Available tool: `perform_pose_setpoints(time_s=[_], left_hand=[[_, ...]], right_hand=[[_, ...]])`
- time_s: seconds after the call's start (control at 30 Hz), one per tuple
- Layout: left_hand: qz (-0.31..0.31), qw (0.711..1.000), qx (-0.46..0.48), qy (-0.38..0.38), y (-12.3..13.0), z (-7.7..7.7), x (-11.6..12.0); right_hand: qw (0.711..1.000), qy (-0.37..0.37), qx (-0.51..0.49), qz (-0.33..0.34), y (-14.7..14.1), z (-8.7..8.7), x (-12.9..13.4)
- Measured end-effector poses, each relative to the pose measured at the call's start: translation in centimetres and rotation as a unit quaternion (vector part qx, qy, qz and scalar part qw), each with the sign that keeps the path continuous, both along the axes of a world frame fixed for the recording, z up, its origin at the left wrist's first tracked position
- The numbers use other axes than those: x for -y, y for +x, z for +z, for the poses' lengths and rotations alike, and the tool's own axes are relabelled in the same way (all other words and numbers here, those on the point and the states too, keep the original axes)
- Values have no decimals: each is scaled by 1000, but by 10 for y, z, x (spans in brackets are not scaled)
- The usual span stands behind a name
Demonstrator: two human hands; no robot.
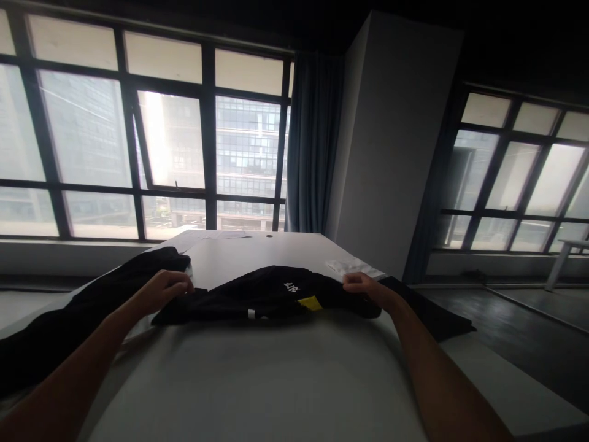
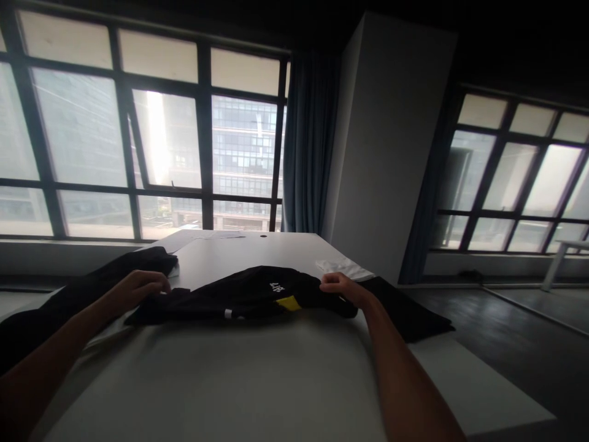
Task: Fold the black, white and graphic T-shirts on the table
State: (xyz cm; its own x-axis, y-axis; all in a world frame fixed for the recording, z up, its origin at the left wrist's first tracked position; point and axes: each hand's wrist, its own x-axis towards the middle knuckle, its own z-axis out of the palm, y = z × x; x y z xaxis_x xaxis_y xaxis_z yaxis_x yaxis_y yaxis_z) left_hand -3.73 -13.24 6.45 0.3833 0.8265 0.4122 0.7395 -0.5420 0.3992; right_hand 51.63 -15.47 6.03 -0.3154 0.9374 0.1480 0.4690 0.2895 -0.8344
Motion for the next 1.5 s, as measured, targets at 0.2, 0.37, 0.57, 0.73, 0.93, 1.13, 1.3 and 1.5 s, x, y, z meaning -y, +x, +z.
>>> perform_pose_setpoints(time_s=[0.2, 0.37, 0.57, 0.73, 0.93, 1.13, 1.3, 1.5], left_hand=[[-22, 987, -124, -97, 30, -11, 12], [-29, 975, -212, -64, 54, -38, 12], [-35, 983, -179, 2, 75, -49, 9], [-59, 976, -176, -116, 67, -10, 28], [-127, 902, -127, -392, 42, 19, 43], [-60, 950, -63, -301, 52, -8, 23], [37, 961, -202, -187, 57, -38, 12], [36, 940, -252, -228, 45, -24, 17]], right_hand=[[995, -91, 44, -5, -1, -5, 4], [979, 18, 190, -75, -19, -38, -26], [962, 14, 265, -63, -28, -57, -33], [958, -9, 275, -77, -24, -60, -34], [955, -9, 286, -78, -18, -63, -39], [948, -16, 298, -109, -17, -64, -42], [908, -42, 390, -144, -30, -45, -42], [853, -94, 503, -102, -44, -32, -34]])
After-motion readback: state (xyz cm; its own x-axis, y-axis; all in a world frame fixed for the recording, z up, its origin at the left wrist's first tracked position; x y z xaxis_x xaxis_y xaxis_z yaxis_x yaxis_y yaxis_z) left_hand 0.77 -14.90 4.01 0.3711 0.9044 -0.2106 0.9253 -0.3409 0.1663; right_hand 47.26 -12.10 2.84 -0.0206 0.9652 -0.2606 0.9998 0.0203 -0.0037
